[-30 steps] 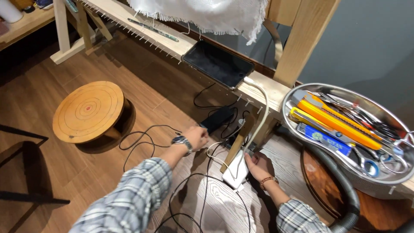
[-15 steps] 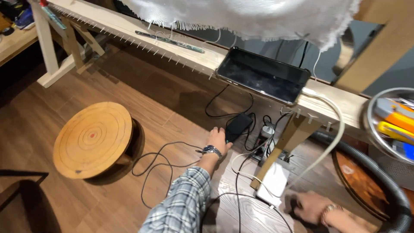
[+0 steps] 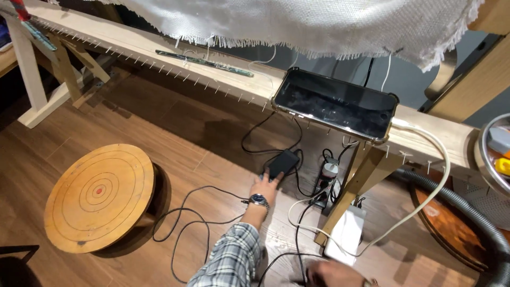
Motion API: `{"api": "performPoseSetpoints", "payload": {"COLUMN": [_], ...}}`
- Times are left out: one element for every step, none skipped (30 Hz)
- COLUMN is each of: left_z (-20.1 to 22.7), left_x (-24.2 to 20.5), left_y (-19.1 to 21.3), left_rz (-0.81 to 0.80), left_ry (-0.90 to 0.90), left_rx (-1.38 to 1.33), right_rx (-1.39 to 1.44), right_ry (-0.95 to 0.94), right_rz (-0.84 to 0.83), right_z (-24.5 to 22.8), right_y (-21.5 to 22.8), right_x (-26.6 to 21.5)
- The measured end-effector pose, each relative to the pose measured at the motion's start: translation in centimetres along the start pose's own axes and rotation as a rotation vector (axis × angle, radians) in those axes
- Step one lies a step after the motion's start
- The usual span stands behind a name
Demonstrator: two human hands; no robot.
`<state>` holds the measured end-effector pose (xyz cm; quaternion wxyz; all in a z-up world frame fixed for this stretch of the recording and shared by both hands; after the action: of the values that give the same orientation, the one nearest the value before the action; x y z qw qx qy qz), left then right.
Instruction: Untangling and coiling a long power cable on the floor before plugging it into a power strip near a rug tufting frame.
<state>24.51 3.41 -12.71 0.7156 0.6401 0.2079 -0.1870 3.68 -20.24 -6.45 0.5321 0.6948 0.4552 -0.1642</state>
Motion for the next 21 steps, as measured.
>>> {"api": "performPoseSetpoints", "payload": {"left_z": [-1.3, -2.8, -3.7, -5.4, -7.0, -8.3, -9.9, -11.4, -11.2, -11.6, -12.3, -11.0, -9.3, -7.5, -5.6, -3.1, -0.7, 0.5, 1.2, 2.1, 2.4], "left_x": [0.6, 0.9, -0.5, -1.7, -2.8, -2.9, -3.0, -3.0, -3.7, -4.3, -5.0, -5.2, -5.6, -6.4, -6.8, -7.1, -7.5, -6.5, -5.1, -3.7, -2.1], "left_y": [-0.2, -0.4, 0.1, -0.1, -0.2, -1.1, -1.9, -2.7, -2.2, -2.3, -2.2, -1.9, 0.5, 2.7, 3.8, 4.9, 6.0, 5.1, 3.7, 2.1, 0.8], "left_rz": [0.152, 0.304, 0.304, 0.236, 0.171, 0.173, 0.182, 0.191, 0.189, 0.124, 0.061, 0.059, 0.264, 0.468, 0.467, 0.479, 0.489, 0.486, 0.423, 0.353, 0.349], "left_ry": [-0.037, -0.073, -0.075, -0.005, 0.064, 0.061, 0.095, 0.128, 0.121, 0.194, 0.269, 0.265, 0.212, 0.156, 0.155, 0.069, -0.017, -0.020, -0.017, -0.015, -0.021], "left_rx": [-0.076, -0.152, -0.155, -0.216, -0.276, -0.280, -0.264, -0.248, -0.250, -0.122, 0.010, 0.011, 0.083, 0.155, 0.156, 0.049, -0.058, -0.057, -0.302, -0.545, -0.547], "right_rx": [0.031, 0.063, 0.061, 0.130, 0.196, 0.193, 0.207, 0.220, 0.221, 0.284, 0.347, 0.350, 0.398, 0.445, 0.447, 0.472, 0.500, 0.502, 0.508, 0.513, 0.515], "right_ry": [0.025, 0.049, 0.046, 0.086, 0.125, 0.122, 0.105, 0.087, 0.080, 0.061, 0.046, 0.043, 0.016, -0.011, -0.012, -0.027, -0.044, -0.046, -0.066, -0.086, -0.094], "right_rz": [0.016, 0.033, 0.032, 0.142, 0.254, 0.256, 0.221, 0.186, 0.187, 0.211, 0.235, 0.236, 0.290, 0.344, 0.344, 0.367, 0.389, 0.389, 0.378, 0.366, 0.367], "right_z": [-1.2, -3.6, -3.3, -3.3, -3.1, -3.6, -4.0, -4.4, -4.3, -3.9, -3.6, -3.2, -2.5, -1.8, -1.6, -1.3, -0.9, -1.0, -0.9, -0.8, -0.7], "right_y": [2.8, 4.8, 4.1, 4.6, 5.3, 5.5, 5.4, 5.4, 5.2, 5.3, 5.4, 5.2, 5.4, 5.5, 5.6, 5.7, 5.9, 6.0, 6.0, 6.0, 5.9], "right_x": [1.3, 2.4, 3.4, 4.4, 5.2, 4.9, 4.8, 4.7, 5.1, 5.4, 5.9, 6.6, 7.2, 7.8, 8.0, 8.2, 8.3, 8.1, 7.8, 7.5, 7.3]}}
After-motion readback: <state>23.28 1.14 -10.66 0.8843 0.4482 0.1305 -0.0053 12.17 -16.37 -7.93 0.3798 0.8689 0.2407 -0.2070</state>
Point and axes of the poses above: each hand's wrist, its own x-axis towards the middle knuckle, its own y-axis out of the back of the hand, z = x × y, the point moved 10 cm from there along x, towards the middle knuckle, and after that the axes turned 1 degree about -x, right-handed, at the moved point
